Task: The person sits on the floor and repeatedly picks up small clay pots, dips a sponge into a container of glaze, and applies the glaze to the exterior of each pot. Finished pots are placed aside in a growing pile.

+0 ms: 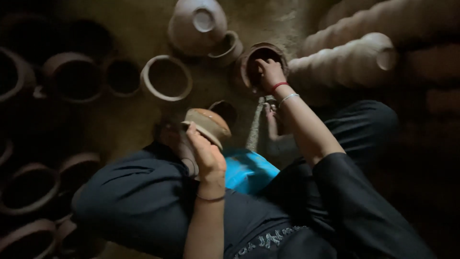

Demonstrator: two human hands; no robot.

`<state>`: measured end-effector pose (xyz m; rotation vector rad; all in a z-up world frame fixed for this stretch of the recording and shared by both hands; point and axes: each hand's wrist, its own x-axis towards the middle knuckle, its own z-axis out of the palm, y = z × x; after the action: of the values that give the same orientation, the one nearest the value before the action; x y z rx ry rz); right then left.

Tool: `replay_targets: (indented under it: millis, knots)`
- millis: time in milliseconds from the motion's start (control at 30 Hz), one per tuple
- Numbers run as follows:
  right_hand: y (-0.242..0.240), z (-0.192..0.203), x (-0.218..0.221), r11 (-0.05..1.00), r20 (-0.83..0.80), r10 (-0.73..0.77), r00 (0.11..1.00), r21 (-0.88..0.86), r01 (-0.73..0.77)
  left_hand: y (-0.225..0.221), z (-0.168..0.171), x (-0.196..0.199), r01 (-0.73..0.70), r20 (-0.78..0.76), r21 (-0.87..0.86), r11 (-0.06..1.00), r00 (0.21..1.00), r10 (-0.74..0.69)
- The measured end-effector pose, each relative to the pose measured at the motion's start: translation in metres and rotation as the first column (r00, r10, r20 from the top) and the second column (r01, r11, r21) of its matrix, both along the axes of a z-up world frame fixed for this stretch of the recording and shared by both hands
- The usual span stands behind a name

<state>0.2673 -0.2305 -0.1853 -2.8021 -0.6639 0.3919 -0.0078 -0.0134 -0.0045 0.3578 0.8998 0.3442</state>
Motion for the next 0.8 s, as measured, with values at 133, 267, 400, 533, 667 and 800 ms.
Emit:
replay_targets:
  millis: [133,267,400,533,667,800]
  knots:
    - [0.004,-0.027,0.01,0.989,0.011,0.082,0.997,-0.122,-0.08,0.001,0.016,0.002,0.026,-0.029,-0.017,1.0,0.999,-0.027]
    - [-0.014,-0.047,0.015,0.969,-0.042,0.09,0.995,-0.228,-0.097,-0.003,0.017,0.006,0.061,-0.066,-0.072,0.996,0.996,-0.065]
    - [-0.017,-0.055,0.028,0.97,-0.003,0.174,0.985,-0.173,-0.171,-0.005,0.014,0.01,0.019,-0.079,-0.076,0.997,0.997,-0.025]
    - [-0.014,-0.062,0.025,0.984,0.015,0.14,0.99,-0.113,-0.137,-0.005,0.014,0.01,0.011,-0.061,-0.08,0.997,0.998,-0.016]
    - [-0.014,-0.063,0.021,0.996,0.025,0.084,0.996,-0.038,-0.083,-0.003,0.02,0.007,0.039,-0.123,-0.101,0.994,0.991,-0.052]
    - [-0.014,-0.046,0.03,0.961,-0.118,0.0,0.993,0.276,0.033,-0.002,0.023,0.01,0.008,-0.078,-0.094,0.996,0.997,-0.015]
